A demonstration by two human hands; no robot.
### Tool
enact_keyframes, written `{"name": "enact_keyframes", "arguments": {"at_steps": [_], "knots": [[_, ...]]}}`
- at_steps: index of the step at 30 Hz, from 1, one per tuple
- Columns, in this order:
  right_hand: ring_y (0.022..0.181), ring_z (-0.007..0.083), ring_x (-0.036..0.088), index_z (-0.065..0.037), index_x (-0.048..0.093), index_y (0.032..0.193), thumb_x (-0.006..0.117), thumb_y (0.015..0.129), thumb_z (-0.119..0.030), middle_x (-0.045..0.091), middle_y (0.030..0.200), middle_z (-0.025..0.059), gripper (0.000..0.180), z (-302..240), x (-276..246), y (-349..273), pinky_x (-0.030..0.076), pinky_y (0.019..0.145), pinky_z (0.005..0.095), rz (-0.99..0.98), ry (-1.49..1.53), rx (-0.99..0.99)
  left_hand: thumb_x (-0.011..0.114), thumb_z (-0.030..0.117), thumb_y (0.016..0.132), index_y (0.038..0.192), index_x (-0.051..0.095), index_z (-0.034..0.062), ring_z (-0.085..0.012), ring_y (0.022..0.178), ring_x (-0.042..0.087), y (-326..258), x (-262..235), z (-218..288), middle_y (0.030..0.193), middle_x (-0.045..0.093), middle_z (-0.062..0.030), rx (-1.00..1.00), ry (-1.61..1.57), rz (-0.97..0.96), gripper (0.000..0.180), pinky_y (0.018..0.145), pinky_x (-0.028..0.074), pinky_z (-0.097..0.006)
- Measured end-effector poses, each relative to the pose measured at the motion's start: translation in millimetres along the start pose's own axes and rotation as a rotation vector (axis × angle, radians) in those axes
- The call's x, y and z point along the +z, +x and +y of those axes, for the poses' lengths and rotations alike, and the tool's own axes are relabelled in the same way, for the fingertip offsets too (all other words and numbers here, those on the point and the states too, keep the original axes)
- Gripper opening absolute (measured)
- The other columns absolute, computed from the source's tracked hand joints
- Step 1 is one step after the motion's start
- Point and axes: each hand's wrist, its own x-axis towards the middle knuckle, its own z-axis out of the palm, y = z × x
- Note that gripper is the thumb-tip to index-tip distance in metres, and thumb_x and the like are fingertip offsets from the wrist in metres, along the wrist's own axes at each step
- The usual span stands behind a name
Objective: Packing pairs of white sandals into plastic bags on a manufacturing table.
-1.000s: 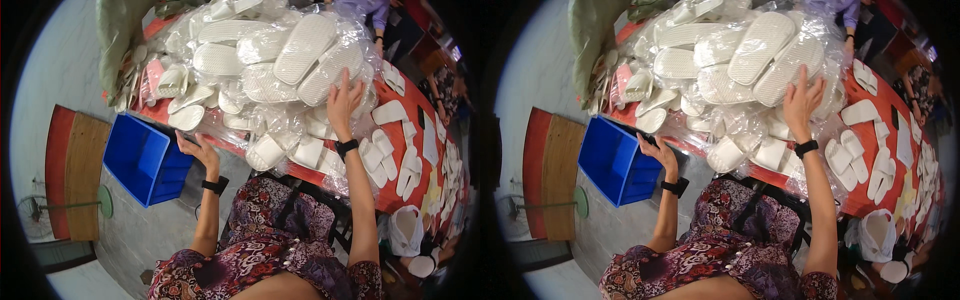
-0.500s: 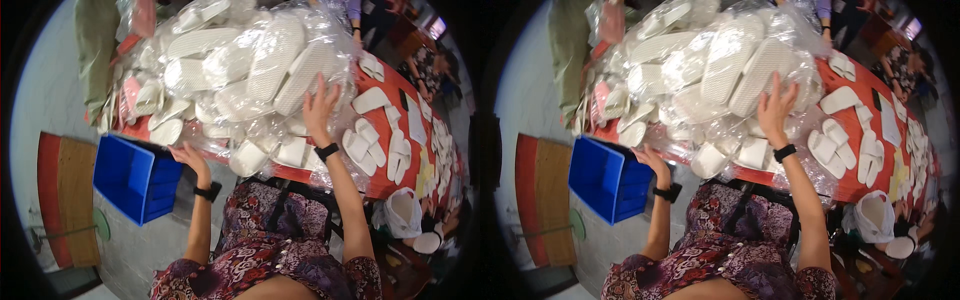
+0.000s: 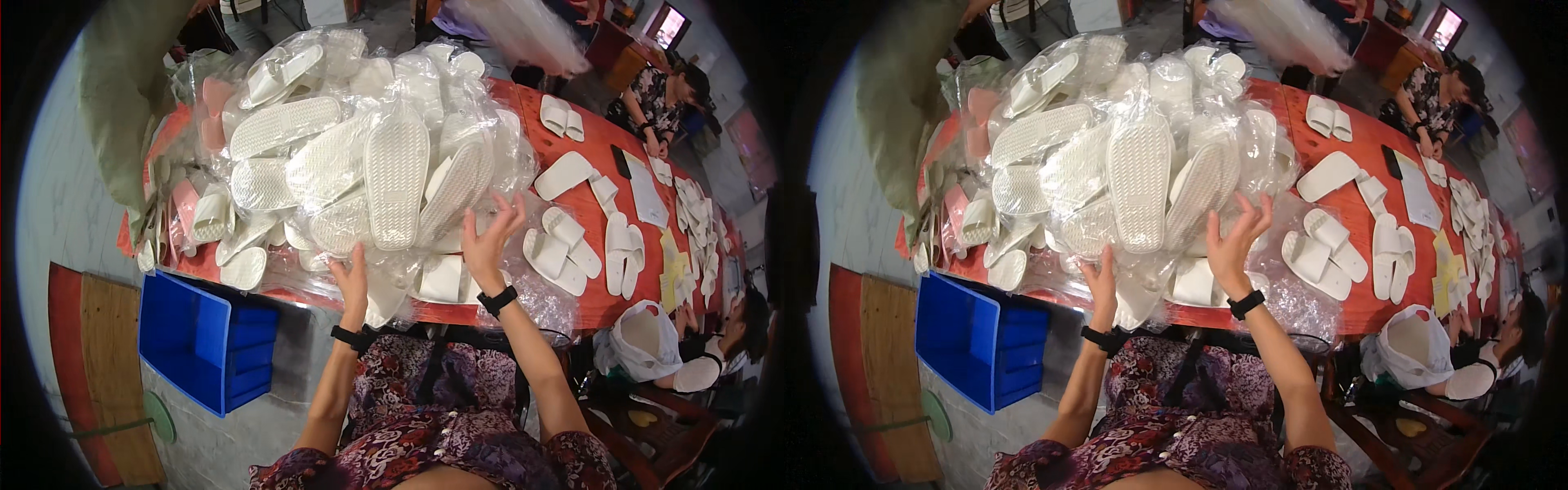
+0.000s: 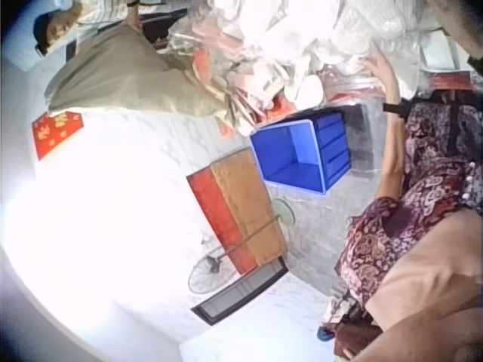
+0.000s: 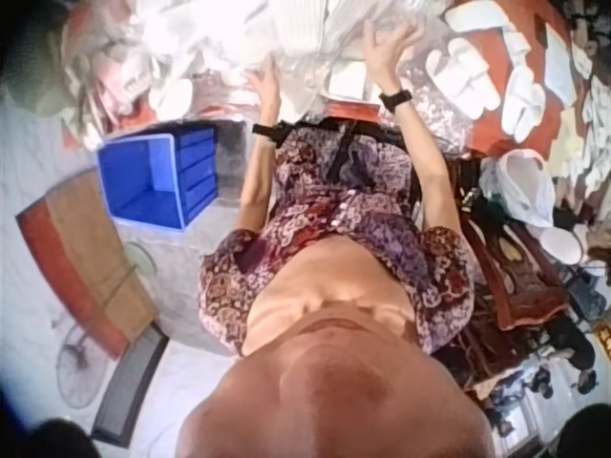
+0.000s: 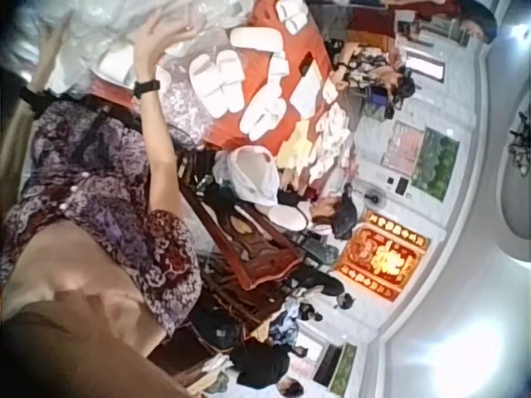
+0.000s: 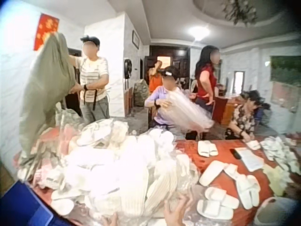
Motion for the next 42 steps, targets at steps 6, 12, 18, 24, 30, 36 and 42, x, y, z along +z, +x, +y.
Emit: {"name": "enact_keyframes", "arguments": {"at_steps": [6, 12, 18, 24, 30, 36, 42], "knots": [[0.132, 0.0426, 0.02, -0.003, 0.032, 0.136, 0.074, 0.074, -0.037, 0.027, 0.138, 0.0248, 0.082, -17.8, -7.6, 78.9, 0.015, 0.106, 0.0552, -0.035, -0.203, -0.215, 0.062, 0.018, 0.09, 0.13, 0.039, -0.0043, -0.02, 0.113, 0.045, 0.9, 3.0, -5.4, 0.127, 0.047, -0.014, 0.043, -0.059, -0.048, 0.052, 0.098, 0.035, -0.033], [0.093, 0.0283, 0.056, -0.002, 0.056, 0.114, 0.074, 0.068, -0.052, 0.06, 0.099, 0.0131, 0.07, -10.8, 2.3, 110.1, 0.034, 0.09, 0.0435, -0.22, -0.323, -0.152, 0.066, 0.017, 0.087, 0.129, 0.038, -0.0071, -0.0206, 0.112, 0.047, 4.7, 9.4, -4.5, 0.127, 0.048, -0.0156, 0.187, -0.076, 0.005, 0.056, 0.096, 0.036, -0.031], [0.081, 0.0296, 0.062, -0.001, 0.06, 0.102, 0.075, 0.065, -0.057, 0.064, 0.091, 0.0145, 0.069, -26.6, 9.5, 123.0, 0.048, 0.07, 0.0361, -0.441, -0.152, -0.131, 0.066, 0.025, 0.087, 0.122, 0.044, -0.0104, -0.0208, 0.108, 0.048, 6.9, 8.9, -1.4, 0.121, 0.051, -0.017, 0.063, 0.092, -0.024, 0.054, 0.094, 0.038, -0.032], [0.079, 0.0297, 0.066, -0.002, 0.067, 0.091, 0.073, 0.066, -0.059, 0.067, 0.081, 0.017, 0.062, -37.5, 34.5, 103.8, 0.051, 0.072, 0.0362, -0.599, -0.254, -0.051, 0.066, 0.027, 0.087, 0.116, 0.048, -0.0126, -0.02, 0.103, 0.049, 18.8, 2.4, -6.9, 0.117, 0.052, -0.0174, 0.054, 0.079, -0.13, 0.053, 0.089, 0.04, -0.032], [0.067, 0.0251, 0.065, -0.009, 0.072, 0.081, 0.073, 0.07, -0.046, 0.067, 0.07, 0.0101, 0.039, -26.9, 31.0, 106.1, 0.049, 0.063, 0.0343, -0.579, -0.131, 0.077, 0.069, 0.028, 0.084, 0.122, 0.045, -0.0146, -0.0283, 0.109, 0.048, 9.6, -2.6, -7.3, 0.12, 0.051, -0.0259, -0.061, 0.117, -0.143, 0.062, 0.095, 0.037, -0.039], [0.061, 0.0195, 0.063, -0.009, 0.072, 0.076, 0.073, 0.072, -0.037, 0.066, 0.064, 0.0056, 0.028, -3.0, 18.8, 100.8, 0.046, 0.058, 0.0312, -0.446, -0.032, 0.177, 0.076, 0.034, 0.075, 0.142, -0.001, -0.0089, -0.0464, 0.134, 0.006, -44.8, 21.6, 19.7, 0.141, 0.004, -0.0353, 0.379, 0.362, 0.257, 0.11, 0.108, 0.01, -0.057], [0.061, 0.0133, 0.062, -0.004, 0.071, 0.077, 0.073, 0.075, -0.028, 0.067, 0.065, 0.0053, 0.025, 0.6, -9.9, 101.7, 0.046, 0.059, 0.0263, -0.327, 0.12, 0.222, 0.072, 0.031, 0.079, 0.146, 0.006, -0.0002, -0.0478, 0.133, 0.007, -56.6, 23.2, 7.0, 0.143, 0.003, -0.0344, 0.528, 0.63, 0.08, 0.099, 0.106, 0.01, -0.058]]}}
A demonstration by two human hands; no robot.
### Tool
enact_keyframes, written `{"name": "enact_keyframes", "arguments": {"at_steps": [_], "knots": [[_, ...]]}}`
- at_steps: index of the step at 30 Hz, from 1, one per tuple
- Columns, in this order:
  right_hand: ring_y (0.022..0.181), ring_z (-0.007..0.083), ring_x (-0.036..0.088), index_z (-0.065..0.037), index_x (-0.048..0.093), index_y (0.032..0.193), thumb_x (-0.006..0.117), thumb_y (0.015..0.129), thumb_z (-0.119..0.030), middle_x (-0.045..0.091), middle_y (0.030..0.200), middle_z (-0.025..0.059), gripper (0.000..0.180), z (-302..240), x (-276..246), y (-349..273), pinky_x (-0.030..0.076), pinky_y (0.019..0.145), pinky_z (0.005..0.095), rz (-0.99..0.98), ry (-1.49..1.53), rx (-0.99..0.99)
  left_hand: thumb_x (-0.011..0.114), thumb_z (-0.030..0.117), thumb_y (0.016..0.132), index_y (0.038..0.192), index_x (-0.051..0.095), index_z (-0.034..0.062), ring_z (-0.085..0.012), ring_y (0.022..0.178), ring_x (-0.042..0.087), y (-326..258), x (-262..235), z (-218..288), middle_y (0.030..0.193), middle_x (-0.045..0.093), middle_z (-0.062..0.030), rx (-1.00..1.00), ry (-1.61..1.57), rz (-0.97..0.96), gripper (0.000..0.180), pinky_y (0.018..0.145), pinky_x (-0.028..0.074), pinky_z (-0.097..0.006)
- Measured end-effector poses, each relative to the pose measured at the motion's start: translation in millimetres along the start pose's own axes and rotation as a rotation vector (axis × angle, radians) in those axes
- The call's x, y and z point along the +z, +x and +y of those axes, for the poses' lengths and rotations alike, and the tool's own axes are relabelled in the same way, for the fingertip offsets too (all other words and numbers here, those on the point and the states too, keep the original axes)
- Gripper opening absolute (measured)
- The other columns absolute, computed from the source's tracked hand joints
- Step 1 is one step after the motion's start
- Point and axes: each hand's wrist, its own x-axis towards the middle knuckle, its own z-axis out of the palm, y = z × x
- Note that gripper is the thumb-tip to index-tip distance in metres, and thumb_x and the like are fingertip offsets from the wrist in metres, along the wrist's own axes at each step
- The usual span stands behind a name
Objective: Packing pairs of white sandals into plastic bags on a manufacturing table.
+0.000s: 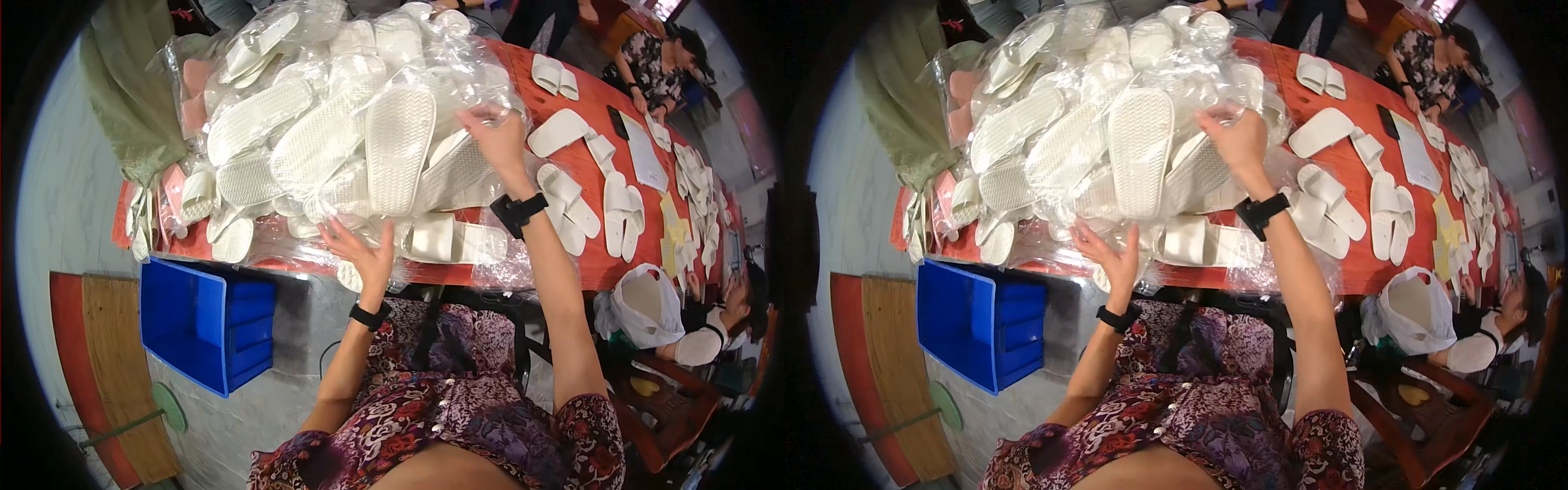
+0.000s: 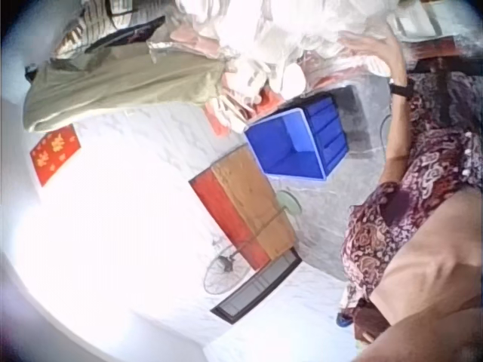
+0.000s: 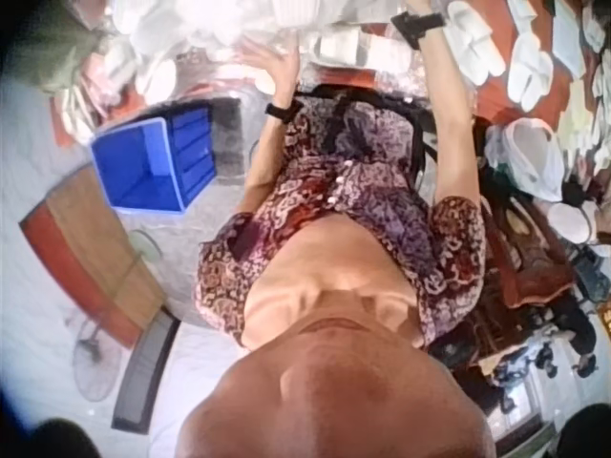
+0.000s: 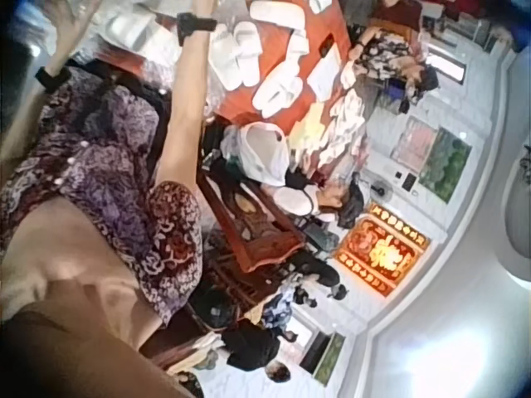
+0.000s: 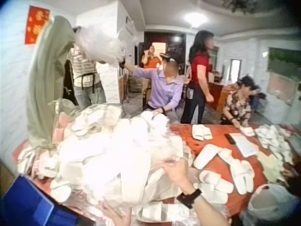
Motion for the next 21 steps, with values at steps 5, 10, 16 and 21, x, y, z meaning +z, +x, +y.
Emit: {"name": "enact_keyframes", "arguments": {"at_steps": [5, 10, 16, 21], "knots": [[0.064, 0.0076, 0.056, 0.004, 0.068, 0.078, 0.073, 0.079, -0.019, 0.064, 0.068, 0.0021, 0.024, 31.1, -57.7, -8.3, 0.043, 0.06, 0.0224, 0.197, 0.101, 0.017, 0.066, 0.03, 0.083, 0.146, 0.008, 0.0009, -0.0443, 0.136, 0.009, 6.4, -11.0, -19.1, 0.146, 0.005, -0.0309, -0.049, -0.082, -0.095, 0.091, 0.108, 0.011, -0.056], [0.063, 0.0084, 0.056, 0.004, 0.068, 0.082, 0.076, 0.076, -0.022, 0.065, 0.069, 0.0044, 0.029, 77.7, -90.7, -38.9, 0.045, 0.059, 0.0244, 0.335, 0.047, 0.157, 0.062, 0.023, 0.087, 0.146, 0.003, 0.0013, -0.0405, 0.137, 0.013, 0.5, -19.4, -37.4, 0.148, 0.007, -0.0286, -0.152, -0.109, -0.003, 0.086, 0.11, 0.017, -0.051], [0.062, 0.0074, 0.052, 0.004, 0.067, 0.079, 0.074, 0.079, -0.022, 0.063, 0.069, 0.002, 0.027, 139.5, -91.1, -64.4, 0.042, 0.058, 0.0242, 0.444, 0.158, 0.285, 0.062, 0.024, 0.088, 0.145, 0.004, -0.0022, -0.0376, 0.139, 0.01, -9.7, -5.2, -43.8, 0.15, 0.005, -0.0259, -0.299, -0.288, -0.032, 0.085, 0.112, 0.013, -0.049], [0.071, 0.008, 0.054, 0.004, 0.066, 0.085, 0.069, 0.083, -0.024, 0.064, 0.077, 0.0026, 0.027, 206.7, -94.7, -79.2, 0.043, 0.063, 0.0253, 0.421, 0.229, 0.344, 0.063, 0.024, 0.087, 0.145, 0.005, -0.0029, -0.036, 0.138, 0.014, -6.0, -6.6, -47.2, 0.149, 0.009, -0.0257, -0.292, -0.323, -0.063, 0.086, 0.112, 0.014, -0.047]]}}
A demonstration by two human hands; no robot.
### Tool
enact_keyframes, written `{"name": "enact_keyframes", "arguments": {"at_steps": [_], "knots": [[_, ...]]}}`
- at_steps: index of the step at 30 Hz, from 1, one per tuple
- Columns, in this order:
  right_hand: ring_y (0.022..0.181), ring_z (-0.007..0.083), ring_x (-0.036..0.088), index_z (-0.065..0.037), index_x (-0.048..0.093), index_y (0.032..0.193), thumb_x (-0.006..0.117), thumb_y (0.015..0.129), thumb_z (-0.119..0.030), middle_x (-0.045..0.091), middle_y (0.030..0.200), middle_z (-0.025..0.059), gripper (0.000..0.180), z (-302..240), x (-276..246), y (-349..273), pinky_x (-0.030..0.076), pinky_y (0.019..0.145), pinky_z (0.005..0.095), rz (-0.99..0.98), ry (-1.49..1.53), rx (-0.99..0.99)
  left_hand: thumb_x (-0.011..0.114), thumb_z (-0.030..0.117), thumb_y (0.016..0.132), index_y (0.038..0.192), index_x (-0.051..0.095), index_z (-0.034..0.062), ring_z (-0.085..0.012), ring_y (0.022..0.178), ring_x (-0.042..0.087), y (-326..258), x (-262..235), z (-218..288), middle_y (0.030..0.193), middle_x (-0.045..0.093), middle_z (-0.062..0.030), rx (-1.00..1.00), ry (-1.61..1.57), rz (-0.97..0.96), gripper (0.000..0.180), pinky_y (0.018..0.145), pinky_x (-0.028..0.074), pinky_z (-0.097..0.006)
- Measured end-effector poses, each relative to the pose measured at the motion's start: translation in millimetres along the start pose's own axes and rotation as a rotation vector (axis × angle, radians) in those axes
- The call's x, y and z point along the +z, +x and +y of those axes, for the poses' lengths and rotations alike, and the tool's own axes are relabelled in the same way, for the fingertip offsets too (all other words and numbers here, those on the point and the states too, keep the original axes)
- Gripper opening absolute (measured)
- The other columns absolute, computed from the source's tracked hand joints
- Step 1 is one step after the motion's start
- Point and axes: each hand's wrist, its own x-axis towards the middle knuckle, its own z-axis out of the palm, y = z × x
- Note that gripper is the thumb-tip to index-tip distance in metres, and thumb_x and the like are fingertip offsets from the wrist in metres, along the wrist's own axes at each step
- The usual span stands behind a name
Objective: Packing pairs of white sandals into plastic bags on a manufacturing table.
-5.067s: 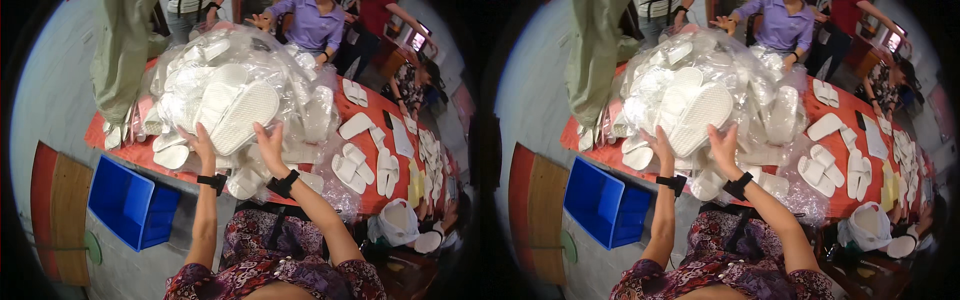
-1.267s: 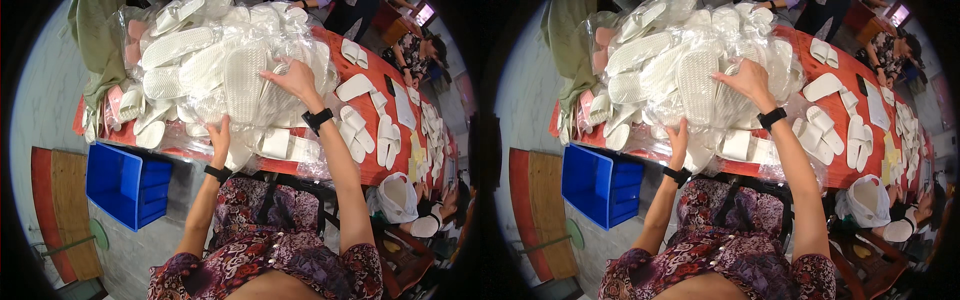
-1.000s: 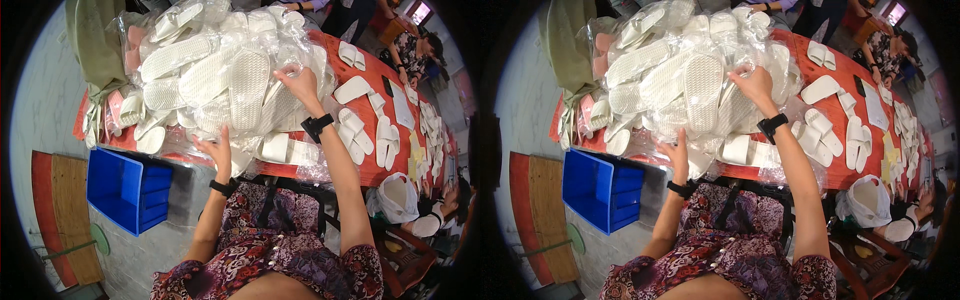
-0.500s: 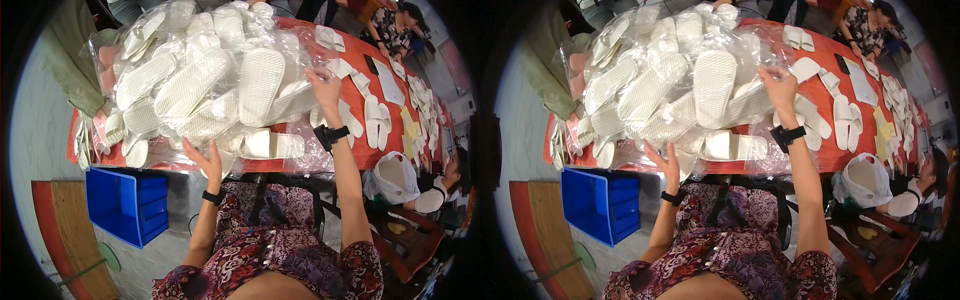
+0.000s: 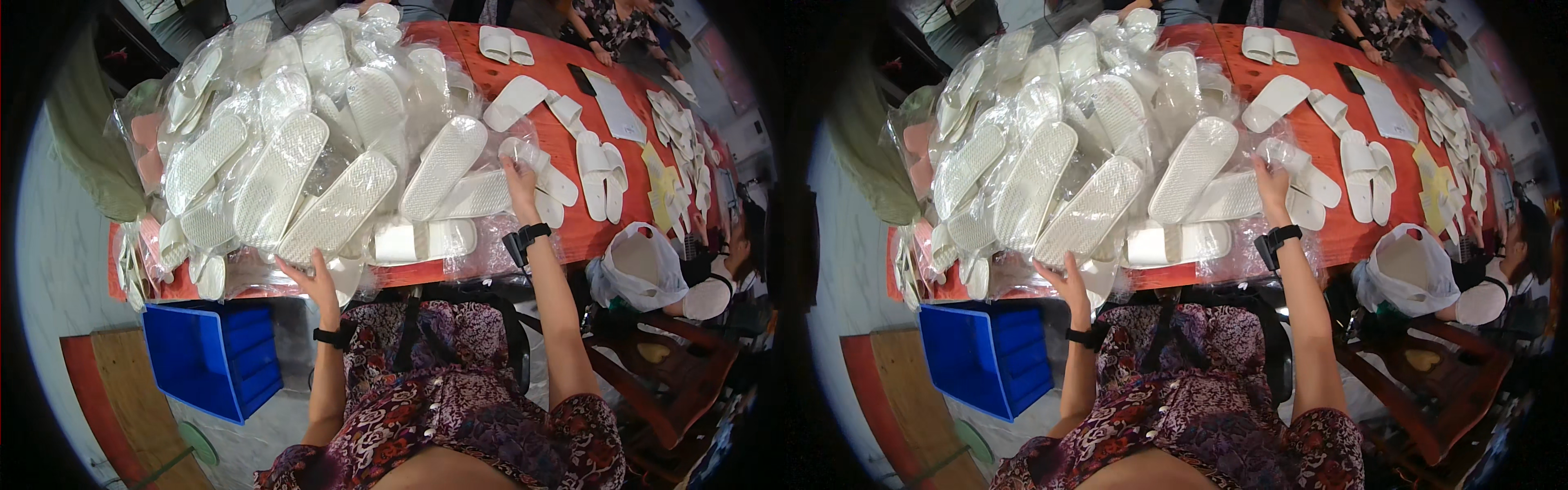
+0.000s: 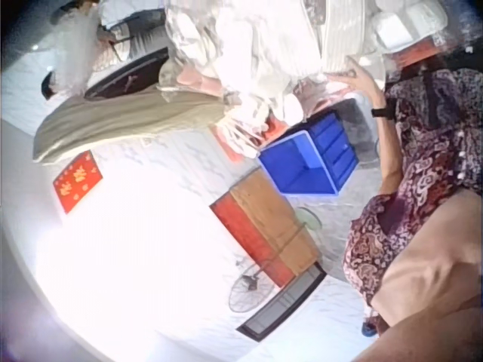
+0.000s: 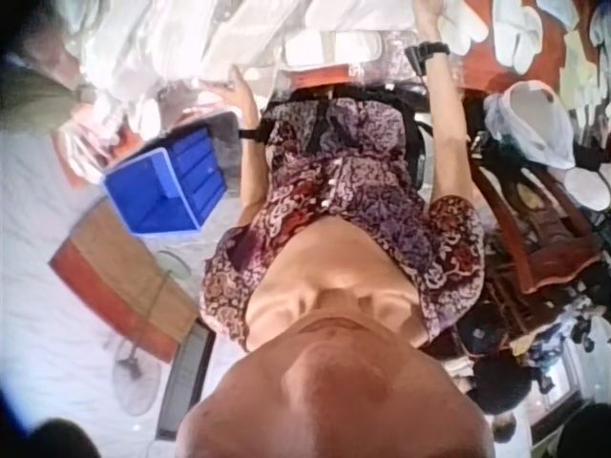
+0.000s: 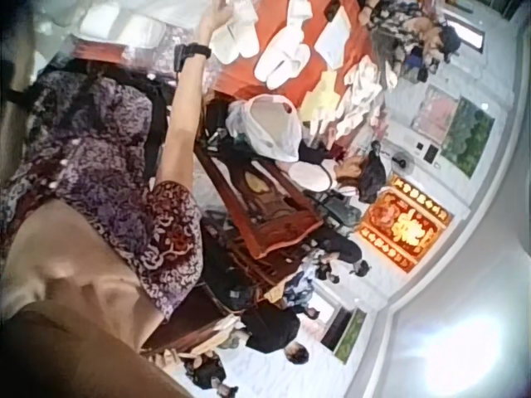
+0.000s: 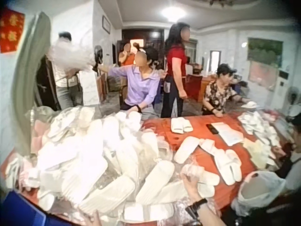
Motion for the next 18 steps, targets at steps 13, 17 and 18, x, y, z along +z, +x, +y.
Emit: {"name": "enact_keyframes", "arguments": {"at_steps": [13, 17, 18], "knots": [[0.078, 0.0113, 0.056, 0.003, 0.063, 0.099, 0.063, 0.087, -0.022, 0.064, 0.087, 0.006, 0.028, -49.0, -31.9, 5.5, 0.045, 0.07, 0.0256, -0.224, 0.076, 0.311, 0.077, 0.022, 0.072, 0.144, 0.019, 0.0033, -0.0441, 0.131, 0.021, -67.1, 57.6, 78.2, 0.141, 0.016, -0.0291, 0.667, 0.207, -0.611, 0.095, 0.106, 0.023, -0.052], [0.087, 0.0154, 0.061, 0.0, 0.062, 0.106, 0.058, 0.091, -0.018, 0.064, 0.097, 0.0072, 0.024, -115.1, -33.4, -10.2, 0.05, 0.076, 0.0279, -0.359, 0.318, 0.501, 0.083, 0.022, 0.062, 0.143, 0.02, 0.0008, -0.0439, 0.13, 0.024, -86.7, 122.8, 114.5, 0.143, 0.018, -0.0286, 0.698, 0.088, -0.793, 0.106, 0.106, 0.026, -0.05], [0.087, 0.0154, 0.061, 0.0, 0.062, 0.106, 0.058, 0.091, -0.018, 0.064, 0.097, 0.0072, 0.024, -125.0, -33.0, -14.9, 0.05, 0.076, 0.0279, -0.351, 0.317, 0.496, 0.084, 0.021, 0.06, 0.144, 0.019, 0.0011, -0.0443, 0.13, 0.025, -92.8, 136.1, 120.8, 0.142, 0.018, -0.0288, 0.674, 0.102, -0.784, 0.108, 0.105, 0.026, -0.05]]}}
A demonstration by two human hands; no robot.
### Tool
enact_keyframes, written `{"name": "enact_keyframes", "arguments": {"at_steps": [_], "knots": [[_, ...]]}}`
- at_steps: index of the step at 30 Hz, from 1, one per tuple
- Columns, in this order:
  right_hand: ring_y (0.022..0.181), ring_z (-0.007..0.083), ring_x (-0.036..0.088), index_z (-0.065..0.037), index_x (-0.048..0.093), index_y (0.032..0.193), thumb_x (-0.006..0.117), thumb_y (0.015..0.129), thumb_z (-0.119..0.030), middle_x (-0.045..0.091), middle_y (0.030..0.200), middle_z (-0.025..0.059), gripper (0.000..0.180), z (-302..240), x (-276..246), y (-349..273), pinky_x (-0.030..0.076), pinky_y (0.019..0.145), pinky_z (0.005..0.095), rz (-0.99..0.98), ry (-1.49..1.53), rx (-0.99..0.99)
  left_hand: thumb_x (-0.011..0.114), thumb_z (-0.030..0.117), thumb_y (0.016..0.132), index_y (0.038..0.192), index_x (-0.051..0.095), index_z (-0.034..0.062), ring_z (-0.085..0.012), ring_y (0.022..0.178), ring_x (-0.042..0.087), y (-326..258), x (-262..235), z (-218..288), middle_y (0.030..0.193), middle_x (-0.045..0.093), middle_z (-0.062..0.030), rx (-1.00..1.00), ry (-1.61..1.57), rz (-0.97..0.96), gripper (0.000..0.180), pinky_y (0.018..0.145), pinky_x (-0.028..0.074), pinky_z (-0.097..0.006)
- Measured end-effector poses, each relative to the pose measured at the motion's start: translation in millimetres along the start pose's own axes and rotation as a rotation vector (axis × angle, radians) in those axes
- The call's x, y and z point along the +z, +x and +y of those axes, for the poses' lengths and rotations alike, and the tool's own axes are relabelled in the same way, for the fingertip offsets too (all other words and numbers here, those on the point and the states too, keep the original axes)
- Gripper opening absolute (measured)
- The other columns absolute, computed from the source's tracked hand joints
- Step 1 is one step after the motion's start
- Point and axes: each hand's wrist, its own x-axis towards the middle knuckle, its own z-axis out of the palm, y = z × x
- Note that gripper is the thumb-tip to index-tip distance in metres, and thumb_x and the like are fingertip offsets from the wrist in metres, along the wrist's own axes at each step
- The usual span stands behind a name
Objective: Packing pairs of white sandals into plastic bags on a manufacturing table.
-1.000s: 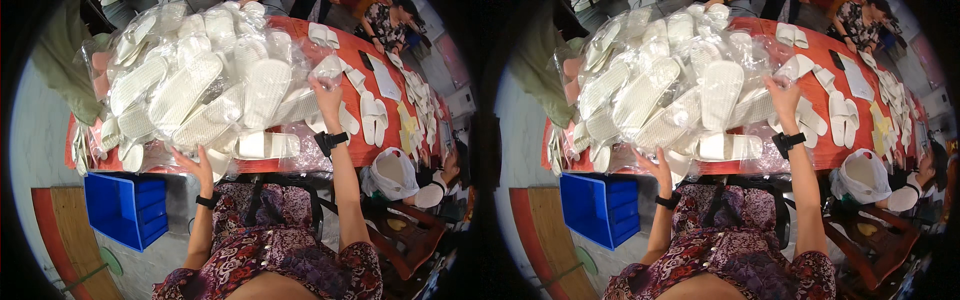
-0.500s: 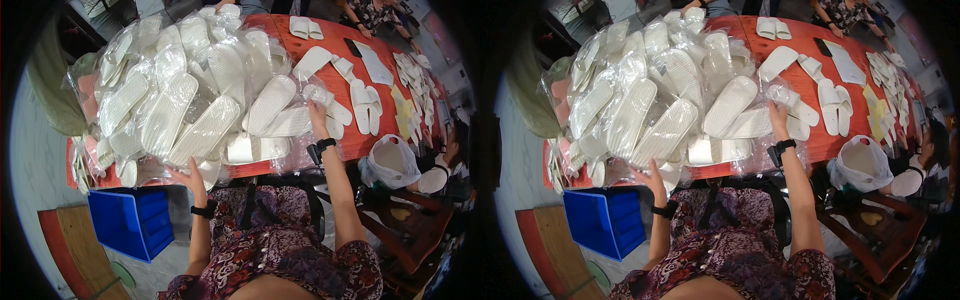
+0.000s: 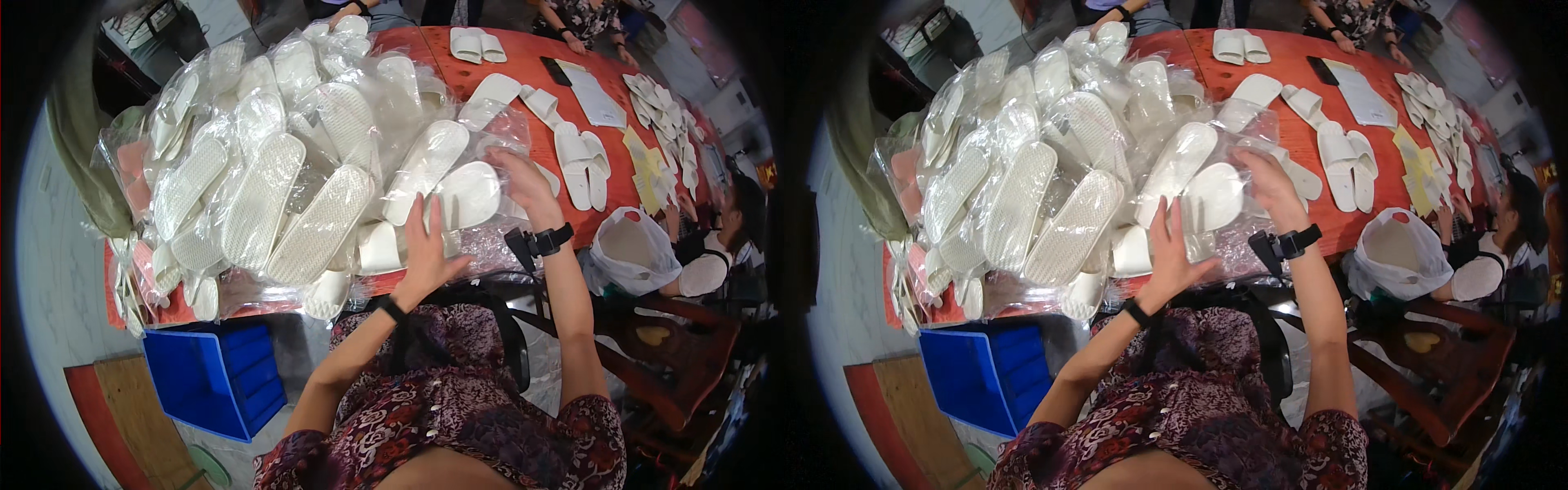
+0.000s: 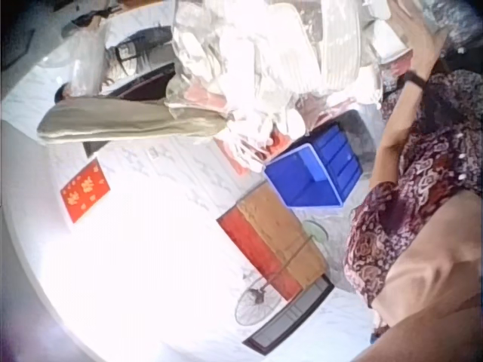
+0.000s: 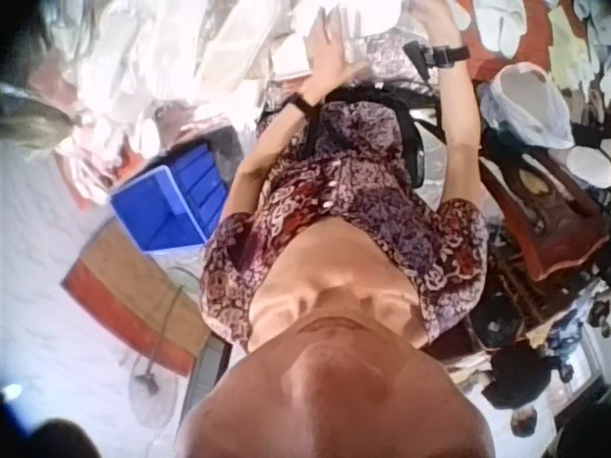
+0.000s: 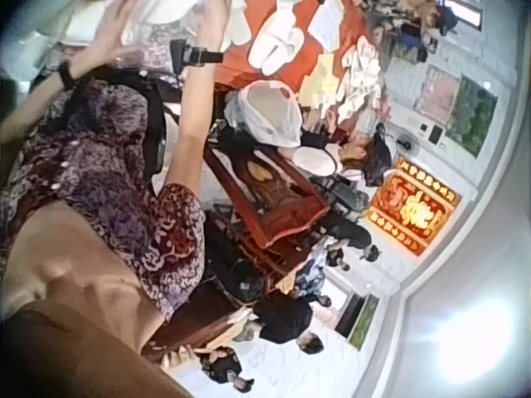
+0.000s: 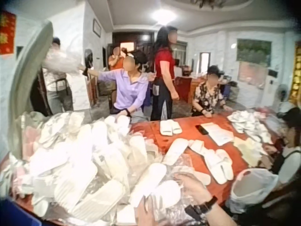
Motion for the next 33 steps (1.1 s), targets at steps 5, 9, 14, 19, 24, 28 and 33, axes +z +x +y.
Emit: {"name": "enact_keyframes", "arguments": {"at_steps": [5, 9, 14, 19, 24, 28, 33], "knots": [[0.092, 0.0144, 0.061, -0.003, 0.06, 0.11, 0.056, 0.092, -0.016, 0.064, 0.1, 0.0055, 0.023, -18.5, 39.1, -30.1, 0.05, 0.076, 0.0285, -0.176, 0.094, 0.007, 0.075, 0.006, 0.061, 0.145, 0.018, 0.0016, -0.0442, 0.129, 0.027, 26.1, 24.4, -0.3, 0.143, 0.024, -0.028, -0.112, 0.021, 0.104, 0.101, 0.106, 0.026, -0.049], [0.097, 0.0125, 0.06, -0.003, 0.056, 0.118, 0.051, 0.094, -0.014, 0.062, 0.108, 0.0055, 0.027, -36.1, 44.3, -33.5, 0.051, 0.08, 0.0291, -0.31, 0.117, -0.121, 0.065, 0.003, 0.069, 0.139, 0.034, 0.0003, -0.0377, 0.117, 0.048, 41.3, 2.0, 1.9, 0.13, 0.047, -0.0249, -0.052, -0.135, 0.21, 0.077, 0.098, 0.038, -0.038], [0.103, 0.0159, 0.058, -0.002, 0.049, 0.125, 0.047, 0.097, -0.017, 0.056, 0.119, 0.0088, 0.033, -62.4, 54.3, -35.3, 0.05, 0.085, 0.0331, -0.439, 0.079, -0.252, 0.067, 0.01, 0.076, 0.128, 0.047, -0.0024, -0.0246, 0.085, 0.064, 69.2, -36.0, -15.8, 0.101, 0.065, -0.0184, -0.098, -0.19, 0.324, 0.056, 0.077, 0.05, -0.031], [0.104, 0.0165, 0.056, -0.002, 0.047, 0.127, 0.05, 0.096, -0.023, 0.056, 0.116, 0.0083, 0.038, -25.4, 23.1, -0.7, 0.048, 0.087, 0.0318, -0.063, -0.211, -0.368, 0.067, 0.013, 0.081, 0.11, 0.057, -0.0037, -0.0159, 0.089, 0.063, 95.9, -83.9, -19.2, 0.1, 0.065, -0.01, -0.428, -0.822, 0.148, 0.035, 0.077, 0.049, -0.028], [0.102, 0.0164, 0.057, 0.003, 0.053, 0.117, 0.059, 0.091, -0.03, 0.059, 0.109, 0.0099, 0.043, 32.7, 18.8, 43.0, 0.045, 0.087, 0.0282, 0.032, -0.347, -0.352, 0.066, 0.009, 0.082, 0.112, 0.057, -0.0013, -0.0143, 0.092, 0.061, 106.9, -110.0, -54.4, 0.103, 0.064, -0.0084, -0.689, -1.123, 0.156, 0.033, 0.078, 0.049, -0.026], [0.087, 0.0114, 0.055, 0.001, 0.059, 0.11, 0.058, 0.091, -0.03, 0.062, 0.094, 0.0047, 0.036, 74.0, 39.1, 59.4, 0.045, 0.075, 0.025, -0.178, -0.21, -0.266, 0.066, 0.004, 0.081, 0.124, 0.047, -0.0004, -0.0132, 0.092, 0.06, 99.2, -99.4, -80.4, 0.108, 0.062, -0.0086, -0.427, -0.908, 0.175, 0.047, 0.079, 0.048, -0.026], [0.071, 0.0075, 0.051, -0.005, 0.06, 0.105, 0.058, 0.091, -0.023, 0.058, 0.082, -0.0011, 0.023, 99.5, 29.5, 84.2, 0.042, 0.062, 0.0234, -0.051, -0.275, -0.312, 0.065, 0.003, 0.082, 0.125, 0.046, -0.0016, -0.0126, 0.091, 0.059, 102.2, -83.5, -86.0, 0.106, 0.062, -0.008, -0.375, -0.775, 0.16, 0.047, 0.081, 0.046, -0.027]]}}
